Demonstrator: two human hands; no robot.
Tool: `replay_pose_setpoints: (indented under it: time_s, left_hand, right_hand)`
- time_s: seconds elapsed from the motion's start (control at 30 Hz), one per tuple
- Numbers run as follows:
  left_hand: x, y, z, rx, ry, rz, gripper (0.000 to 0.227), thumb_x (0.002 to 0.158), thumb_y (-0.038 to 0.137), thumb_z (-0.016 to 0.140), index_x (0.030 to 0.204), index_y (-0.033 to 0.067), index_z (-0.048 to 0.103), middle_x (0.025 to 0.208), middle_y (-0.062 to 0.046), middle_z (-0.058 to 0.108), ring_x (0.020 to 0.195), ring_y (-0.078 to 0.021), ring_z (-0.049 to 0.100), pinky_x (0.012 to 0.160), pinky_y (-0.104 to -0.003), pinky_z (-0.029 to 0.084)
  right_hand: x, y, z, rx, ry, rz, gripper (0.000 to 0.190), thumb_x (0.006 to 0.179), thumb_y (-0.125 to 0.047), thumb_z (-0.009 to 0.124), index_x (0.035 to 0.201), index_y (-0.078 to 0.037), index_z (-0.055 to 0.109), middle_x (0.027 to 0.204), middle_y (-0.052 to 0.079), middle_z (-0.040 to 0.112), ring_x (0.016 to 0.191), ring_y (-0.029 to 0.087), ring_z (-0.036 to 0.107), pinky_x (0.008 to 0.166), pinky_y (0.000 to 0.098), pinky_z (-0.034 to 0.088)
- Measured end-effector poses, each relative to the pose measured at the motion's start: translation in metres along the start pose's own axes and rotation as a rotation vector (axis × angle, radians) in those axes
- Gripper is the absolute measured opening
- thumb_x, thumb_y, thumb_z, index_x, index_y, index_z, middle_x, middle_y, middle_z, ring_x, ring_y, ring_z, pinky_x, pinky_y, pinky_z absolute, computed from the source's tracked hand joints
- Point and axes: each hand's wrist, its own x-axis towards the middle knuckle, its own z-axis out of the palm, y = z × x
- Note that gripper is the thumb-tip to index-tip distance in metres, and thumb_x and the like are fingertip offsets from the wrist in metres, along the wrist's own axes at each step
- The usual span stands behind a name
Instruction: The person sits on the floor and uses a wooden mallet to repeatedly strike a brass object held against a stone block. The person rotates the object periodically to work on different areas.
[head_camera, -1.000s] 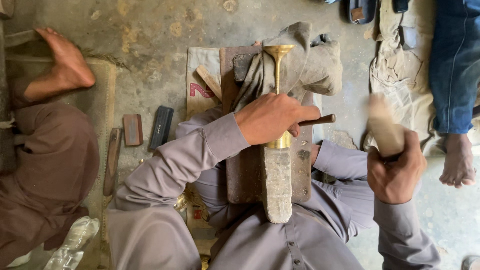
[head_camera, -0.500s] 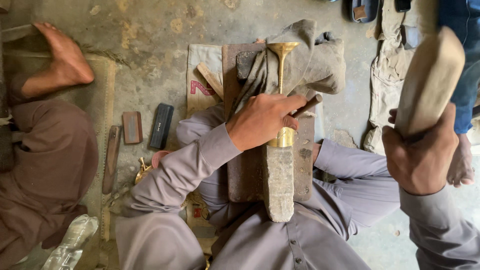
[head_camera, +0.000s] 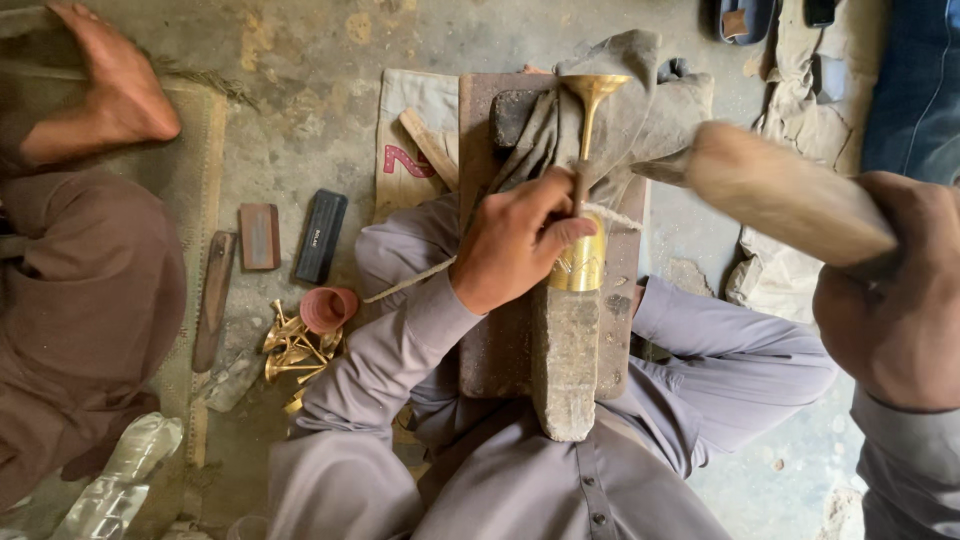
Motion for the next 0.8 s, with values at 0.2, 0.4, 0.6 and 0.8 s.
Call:
replay_pose_setpoints:
  time_s: [0.2,0.4,0.6,0.8]
  left_hand:
    - [-0.005,-0.008,-0.007,-0.100,-0.039,-0.003,0.036,0.099,0.037,0.075,0.109,0.0050,0.061,0.083,-0.006,0.073,0.074,-0.0167,0.077,0.065,-0.028,0.062]
    - [-0.008,-0.008,-0.006,-0.089,-0.038,0.022,0.037,0.100,0.036,0.074,0.111,0.0033,0.060,0.085,-0.008,0.071,0.077,-0.0197,0.075,0.067,-0.031,0.059]
    - [-0.005,-0.011,-0.006,-0.021,-0.059,0.091,0.037,0.099,0.040,0.074,0.105,0.0066,0.059,0.087,-0.007,0.070,0.078,-0.0200,0.074,0.068,-0.032,0.058]
    - [0.001,-0.010,-0.008,-0.102,-0.155,0.089,0.039,0.097,0.039,0.071,0.117,0.0062,0.061,0.086,-0.007,0.067,0.072,-0.0220,0.067,0.067,-0.035,0.054]
  right_hand:
    - [-0.001,0.005,-0.001,0.055,-0.013,-0.009,0.045,0.091,0.018,0.056,0.135,0.008,0.055,0.114,0.025,0.061,0.097,0.034,0.067,0.090,0.0384,0.055]
    - [0.034,-0.019,0.000,0.111,0.018,-0.095,0.044,0.095,0.018,0.059,0.138,0.009,0.051,0.121,0.026,0.061,0.110,0.037,0.069,0.098,0.0388,0.057]
    - [0.054,-0.030,-0.006,-0.422,-0.248,-0.161,0.040,0.077,0.005,0.073,0.117,0.000,0.073,0.092,0.018,0.069,0.077,0.032,0.068,0.074,0.0419,0.056]
    - [0.032,-0.010,0.001,-0.127,-0.058,-0.062,0.039,0.083,0.015,0.066,0.120,0.005,0.069,0.105,0.023,0.065,0.087,0.037,0.067,0.082,0.0410,0.056]
